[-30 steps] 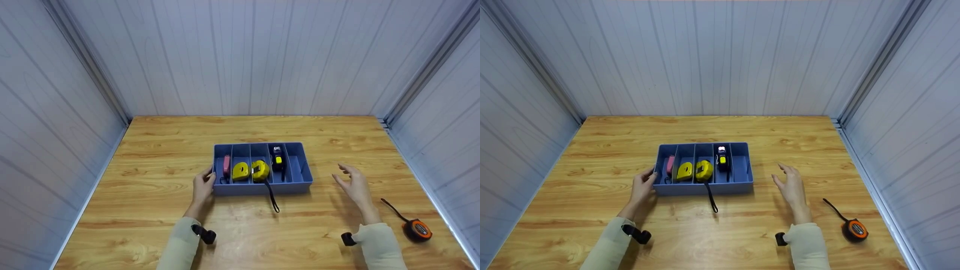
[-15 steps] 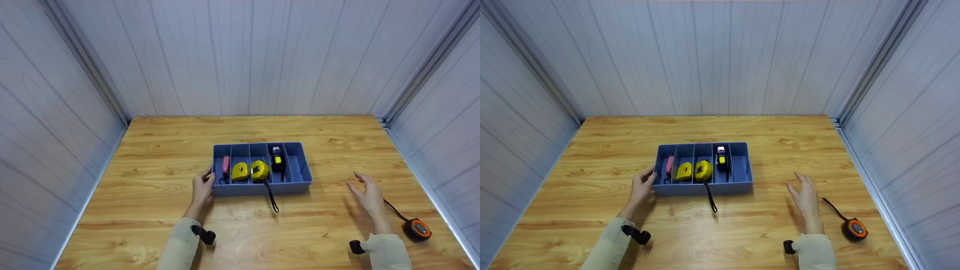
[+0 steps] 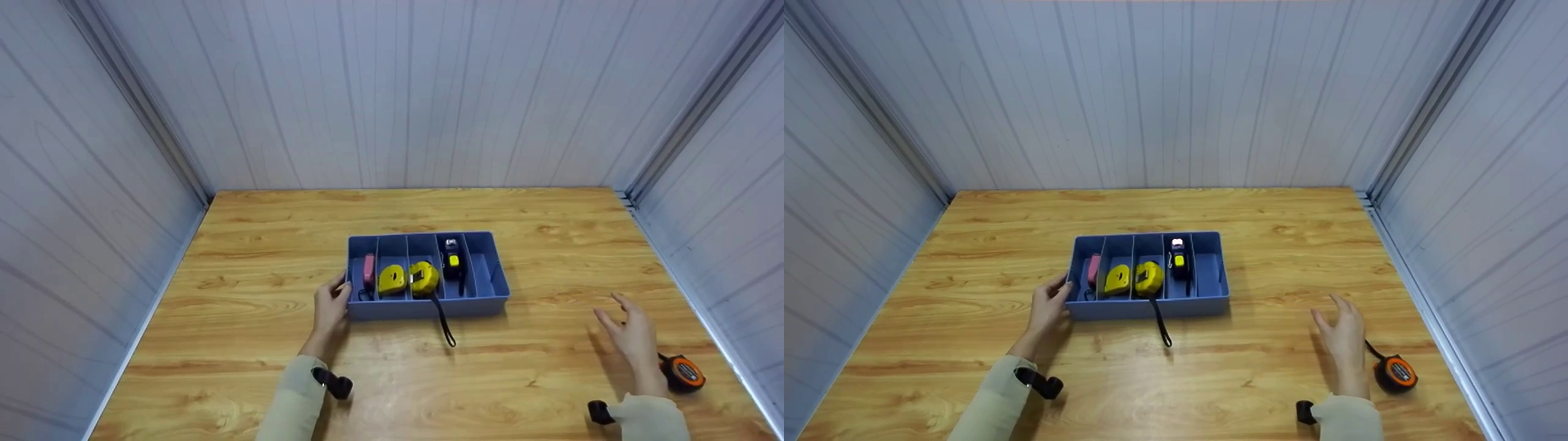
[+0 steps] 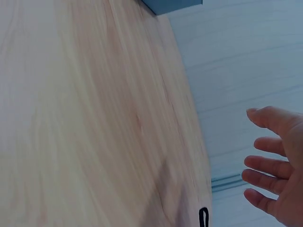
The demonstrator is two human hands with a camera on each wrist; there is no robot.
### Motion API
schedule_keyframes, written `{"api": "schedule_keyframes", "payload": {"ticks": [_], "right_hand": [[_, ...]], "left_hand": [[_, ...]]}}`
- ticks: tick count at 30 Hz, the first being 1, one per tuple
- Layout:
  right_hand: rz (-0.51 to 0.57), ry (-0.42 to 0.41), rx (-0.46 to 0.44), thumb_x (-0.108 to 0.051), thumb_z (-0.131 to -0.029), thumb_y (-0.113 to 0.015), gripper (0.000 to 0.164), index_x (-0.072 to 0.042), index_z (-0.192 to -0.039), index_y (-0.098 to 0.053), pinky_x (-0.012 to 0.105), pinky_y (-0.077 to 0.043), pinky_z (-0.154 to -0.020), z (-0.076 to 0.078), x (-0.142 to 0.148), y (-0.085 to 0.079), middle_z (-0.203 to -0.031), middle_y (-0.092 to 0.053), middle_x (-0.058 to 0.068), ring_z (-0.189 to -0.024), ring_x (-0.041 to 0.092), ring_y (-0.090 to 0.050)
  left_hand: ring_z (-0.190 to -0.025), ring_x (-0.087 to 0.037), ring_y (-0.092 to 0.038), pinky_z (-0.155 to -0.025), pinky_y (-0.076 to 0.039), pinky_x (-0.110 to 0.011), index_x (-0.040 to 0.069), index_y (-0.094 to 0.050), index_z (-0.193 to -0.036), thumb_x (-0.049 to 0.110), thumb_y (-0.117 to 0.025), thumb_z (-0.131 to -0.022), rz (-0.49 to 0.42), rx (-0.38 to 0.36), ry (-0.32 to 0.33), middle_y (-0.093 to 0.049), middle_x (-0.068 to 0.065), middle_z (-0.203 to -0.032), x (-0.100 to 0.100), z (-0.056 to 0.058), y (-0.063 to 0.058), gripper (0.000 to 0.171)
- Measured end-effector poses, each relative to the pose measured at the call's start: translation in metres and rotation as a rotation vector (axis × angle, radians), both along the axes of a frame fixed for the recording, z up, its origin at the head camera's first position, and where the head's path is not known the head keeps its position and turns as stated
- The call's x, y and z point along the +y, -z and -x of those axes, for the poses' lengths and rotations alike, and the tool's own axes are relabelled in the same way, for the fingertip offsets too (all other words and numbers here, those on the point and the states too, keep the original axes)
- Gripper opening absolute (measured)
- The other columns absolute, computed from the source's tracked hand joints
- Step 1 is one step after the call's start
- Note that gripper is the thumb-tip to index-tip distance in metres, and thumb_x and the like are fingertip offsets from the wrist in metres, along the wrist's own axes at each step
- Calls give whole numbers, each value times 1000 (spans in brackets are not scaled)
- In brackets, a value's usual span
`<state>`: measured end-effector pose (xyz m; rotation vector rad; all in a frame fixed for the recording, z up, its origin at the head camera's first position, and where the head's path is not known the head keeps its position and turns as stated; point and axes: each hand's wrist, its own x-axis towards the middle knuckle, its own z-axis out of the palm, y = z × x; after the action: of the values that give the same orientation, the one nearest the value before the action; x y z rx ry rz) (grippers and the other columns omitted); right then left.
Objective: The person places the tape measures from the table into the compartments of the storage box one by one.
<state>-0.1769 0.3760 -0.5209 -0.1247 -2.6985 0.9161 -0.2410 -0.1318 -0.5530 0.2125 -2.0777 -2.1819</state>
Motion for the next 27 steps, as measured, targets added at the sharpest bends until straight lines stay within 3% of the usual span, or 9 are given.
{"api": "schedule_keyframes", "payload": {"ticks": [4, 11, 14, 18, 21, 22, 24, 25, 27], "right_hand": [[24, 38, -37, -27, -86, -57, 59, 12, -126, -39, 60, -31, -84, -7, 8, 0, -125, -36, 35, -108, 51, -35], [41, 94, -88, -31, -86, -56, 64, 10, -131, -34, 61, -26, -88, -19, 23, 4, -128, -31, 37, -114, 53, -27], [32, 116, -97, -31, -86, -56, 65, 10, -131, -32, 61, -26, -88, -23, 29, 5, -129, -30, 36, -113, 54, -27], [39, 149, -150, -35, -87, -54, 70, 9, -133, -27, 60, -29, -86, -30, 38, 6, -131, -27, 36, -95, 49, -46], [50, 170, -178, -38, -87, -51, 71, 9, -134, -25, 60, -28, -88, -34, 44, 7, -131, -25, 36, -97, 50, -44], [64, 172, -185, -38, -88, -51, 71, 10, -134, -24, 62, -22, -90, -35, 46, 7, -132, -23, 37, -109, 53, -34], [62, 185, -188, -37, -88, -50, 71, 10, -134, -23, 62, -21, -91, -38, 51, 8, -132, -23, 36, -110, 53, -33], [64, 191, -191, -37, -88, -49, 71, 10, -134, -22, 61, -19, -92, -39, 52, 8, -132, -22, 37, -116, 55, -20], [60, 207, -202, -36, -89, -49, 71, 10, -135, -20, 60, -16, -94, -41, 56, 9, -133, -20, 37, -117, 54, -18]], "left_hand": [[-104, -33, -50, -78, -46, -34, -1, -47, -126, 2, -48, -86, 15, -1, 7, -51, -22, -120, -1, 0, 0, 40], [-92, -35, -55, -42, -38, -20, -3, -50, -123, 5, -48, -86, 160, 40, 3, -54, -24, -114, -2, -1, 0, 38], [-96, -34, -55, -44, -40, -19, -3, -50, -122, 4, -49, -86, 168, 45, 2, -55, -22, -114, -3, -1, 0, 37], [-99, -33, -54, -50, -42, -19, -3, -50, -123, 4, -49, -86, 161, 44, 6, -54, -22, -115, -3, -1, 0, 37], [-98, -33, -54, -49, -41, -19, -3, -49, -124, 4, -49, -86, 154, 44, 12, -53, -24, -116, -3, -1, 0, 38], [-97, -34, -54, -47, -40, -19, -3, -49, -124, 4, -49, -87, 154, 41, 13, -53, -24, -116, -3, -1, 0, 38], [-94, -34, -54, -45, -39, -19, -2, -49, -124, 5, -49, -86, 158, 33, 10, -53, -23, -116, -2, -1, 0, 38], [-93, -34, -54, -44, -39, -19, -1, -50, -124, 5, -49, -86, 164, 29, 7, -54, -23, -115, -2, -1, -1, 38], [-93, -33, -55, -46, -41, -19, -1, -50, -123, 5, -50, -86, 168, 23, 1, -54, -21, -115, -2, -1, -1, 38]]}}
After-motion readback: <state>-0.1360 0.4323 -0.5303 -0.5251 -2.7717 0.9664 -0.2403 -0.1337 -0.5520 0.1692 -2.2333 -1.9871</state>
